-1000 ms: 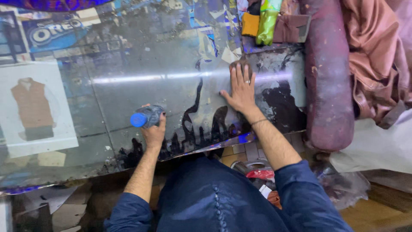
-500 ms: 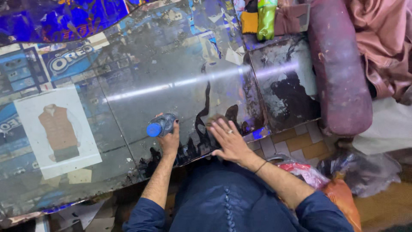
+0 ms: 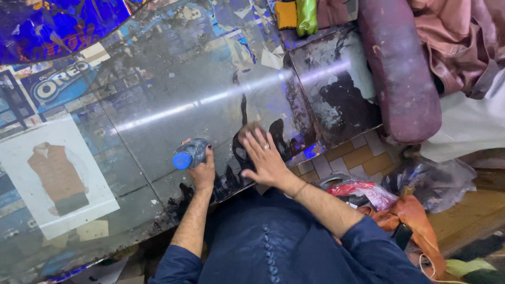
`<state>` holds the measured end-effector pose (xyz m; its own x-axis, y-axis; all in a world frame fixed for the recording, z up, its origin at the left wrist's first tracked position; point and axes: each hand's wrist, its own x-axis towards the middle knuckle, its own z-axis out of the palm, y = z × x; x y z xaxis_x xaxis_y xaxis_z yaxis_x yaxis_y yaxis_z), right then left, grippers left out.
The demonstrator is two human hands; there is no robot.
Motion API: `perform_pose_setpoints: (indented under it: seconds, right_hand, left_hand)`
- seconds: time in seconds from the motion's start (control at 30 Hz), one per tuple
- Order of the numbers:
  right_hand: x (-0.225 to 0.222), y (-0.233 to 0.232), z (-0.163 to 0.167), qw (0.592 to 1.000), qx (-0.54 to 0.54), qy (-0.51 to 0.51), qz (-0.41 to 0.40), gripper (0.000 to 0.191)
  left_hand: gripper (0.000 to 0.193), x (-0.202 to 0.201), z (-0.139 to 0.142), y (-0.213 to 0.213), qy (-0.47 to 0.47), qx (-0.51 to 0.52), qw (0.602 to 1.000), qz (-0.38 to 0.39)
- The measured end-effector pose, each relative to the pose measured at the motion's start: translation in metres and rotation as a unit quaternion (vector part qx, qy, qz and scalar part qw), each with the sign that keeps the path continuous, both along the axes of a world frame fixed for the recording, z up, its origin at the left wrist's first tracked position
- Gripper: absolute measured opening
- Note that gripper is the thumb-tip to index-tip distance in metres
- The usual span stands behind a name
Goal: The person pours liquid from a plastic bottle onto a glass display counter and wipes the surface with a cloth. They move items aside, wipe different areas, and continue cleaning the same surface repeatedly.
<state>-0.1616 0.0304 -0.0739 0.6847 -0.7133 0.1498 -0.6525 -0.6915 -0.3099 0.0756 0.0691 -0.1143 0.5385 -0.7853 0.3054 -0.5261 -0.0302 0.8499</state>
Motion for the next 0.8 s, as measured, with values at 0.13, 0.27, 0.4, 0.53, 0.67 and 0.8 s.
perform_pose_setpoints:
  seconds: [0.13, 0.27, 0.4, 0.53, 0.67, 0.8]
  right_hand:
    - [-0.063, 0.024, 0.004, 0.996, 0.014, 0.074, -0.041, 0.097]
    - [-0.084, -0.063, 0.014, 0.978, -0.034, 0.094, -0.183, 0.091]
    - [-0.037, -0.173, 0.035, 0.971, -0.027, 0.027, -0.234, 0.095]
    - [0.025, -0.237, 0.069, 0.963, -0.034, 0.005, -0.267, 0.099]
    - [0.075, -0.241, 0.088, 0.968, -0.051, 0.011, -0.245, 0.097]
    - [0.1, -0.198, 0.073, 0.992, -0.063, 0.029, -0.11, 0.094]
  left_hand:
    - [0.06, -0.002, 0.006, 0.0, -0.01, 0.018, 1.0, 0.003]
    - [0.059, -0.005, 0.011, -0.001, 0.012, 0.021, 1.0, 0.016]
    - [0.059, -0.005, 0.012, -0.002, 0.036, 0.019, 0.999, 0.016]
    - [0.058, -0.003, 0.008, -0.004, -0.023, 0.013, 0.999, 0.021]
    - [0.063, -0.001, 0.0, -0.007, -0.009, -0.014, 0.999, 0.033]
    - [0.059, 0.001, -0.007, -0.004, -0.01, 0.001, 0.999, 0.04]
